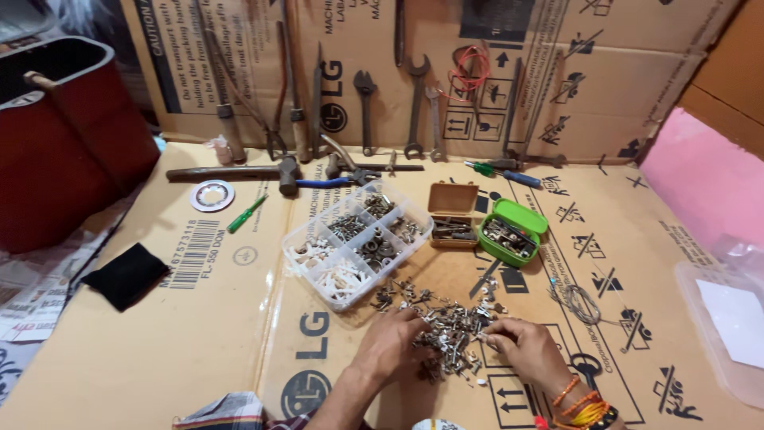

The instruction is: The person sorts various small metal hardware items including screws and hinges from a pile on a cardboard surface into several plastic containers by hand.

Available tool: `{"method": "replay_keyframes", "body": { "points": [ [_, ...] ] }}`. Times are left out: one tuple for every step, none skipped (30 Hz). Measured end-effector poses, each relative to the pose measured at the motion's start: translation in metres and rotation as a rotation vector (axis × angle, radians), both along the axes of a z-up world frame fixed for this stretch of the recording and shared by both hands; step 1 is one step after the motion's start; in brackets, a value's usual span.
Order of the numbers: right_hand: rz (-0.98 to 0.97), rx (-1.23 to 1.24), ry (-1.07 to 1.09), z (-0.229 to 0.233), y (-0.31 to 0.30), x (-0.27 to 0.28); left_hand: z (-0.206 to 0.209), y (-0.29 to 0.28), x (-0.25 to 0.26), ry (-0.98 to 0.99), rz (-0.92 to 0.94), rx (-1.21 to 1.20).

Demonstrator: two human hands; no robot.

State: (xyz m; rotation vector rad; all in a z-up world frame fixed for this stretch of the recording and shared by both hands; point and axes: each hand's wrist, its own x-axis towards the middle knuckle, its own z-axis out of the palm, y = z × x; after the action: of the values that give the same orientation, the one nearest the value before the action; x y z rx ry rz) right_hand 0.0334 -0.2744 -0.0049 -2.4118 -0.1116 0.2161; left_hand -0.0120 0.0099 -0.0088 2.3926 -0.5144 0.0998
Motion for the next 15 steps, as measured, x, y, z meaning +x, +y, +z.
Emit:
{"method": "replay_keyframes", "body": {
  "points": [
    [0.007,0.001,-0.001,0.000,0.004,0.000,0.001,-0.002,0.000,-0.001,0.007,0.001],
    [0.073,0.041,-0.074,0.000,0.008,0.001,0.002,-0.004,0.000,-0.002,0.018,-0.002],
    [0.139,0.082,-0.147,0.000,0.012,0.001,0.003,-0.006,0.000,-0.002,0.028,-0.004],
    [0.142,0.081,-0.147,0.002,0.017,0.000,0.003,-0.006,-0.001,-0.002,0.032,-0.005],
    [0.138,0.111,-0.135,0.003,0.024,-0.002,0.004,-0.006,-0.001,0.012,0.030,-0.001],
    [0.135,0.141,-0.125,0.005,0.032,-0.004,0.005,-0.006,-0.001,0.024,0.029,0.003],
    [0.139,0.139,-0.127,0.008,0.041,-0.005,0.005,-0.007,0.000,0.022,0.033,0.001],
    [0.099,0.097,-0.062,0.011,0.049,-0.006,0.005,-0.007,0.000,-0.020,0.028,-0.019],
    [0.060,0.054,0.003,0.013,0.056,-0.008,0.004,-0.007,0.000,-0.062,0.023,-0.038],
    [0.065,0.052,0.004,0.015,0.061,-0.009,0.003,-0.007,0.000,-0.061,0.028,-0.040],
    [0.119,0.069,-0.069,0.015,0.066,-0.009,0.001,-0.007,0.001,-0.110,0.004,-0.053],
    [0.174,0.087,-0.142,0.016,0.071,-0.008,0.000,-0.007,0.002,-0.159,-0.020,-0.065],
    [0.179,0.087,-0.141,0.016,0.075,-0.007,0.000,-0.006,0.003,-0.158,-0.016,-0.065],
    [0.183,0.094,-0.138,0.017,0.077,-0.005,0.000,-0.006,0.004,-0.187,0.002,-0.065],
    [0.188,0.100,-0.136,0.018,0.079,-0.003,0.001,-0.006,0.005,-0.216,0.020,-0.064]
  ]
}}
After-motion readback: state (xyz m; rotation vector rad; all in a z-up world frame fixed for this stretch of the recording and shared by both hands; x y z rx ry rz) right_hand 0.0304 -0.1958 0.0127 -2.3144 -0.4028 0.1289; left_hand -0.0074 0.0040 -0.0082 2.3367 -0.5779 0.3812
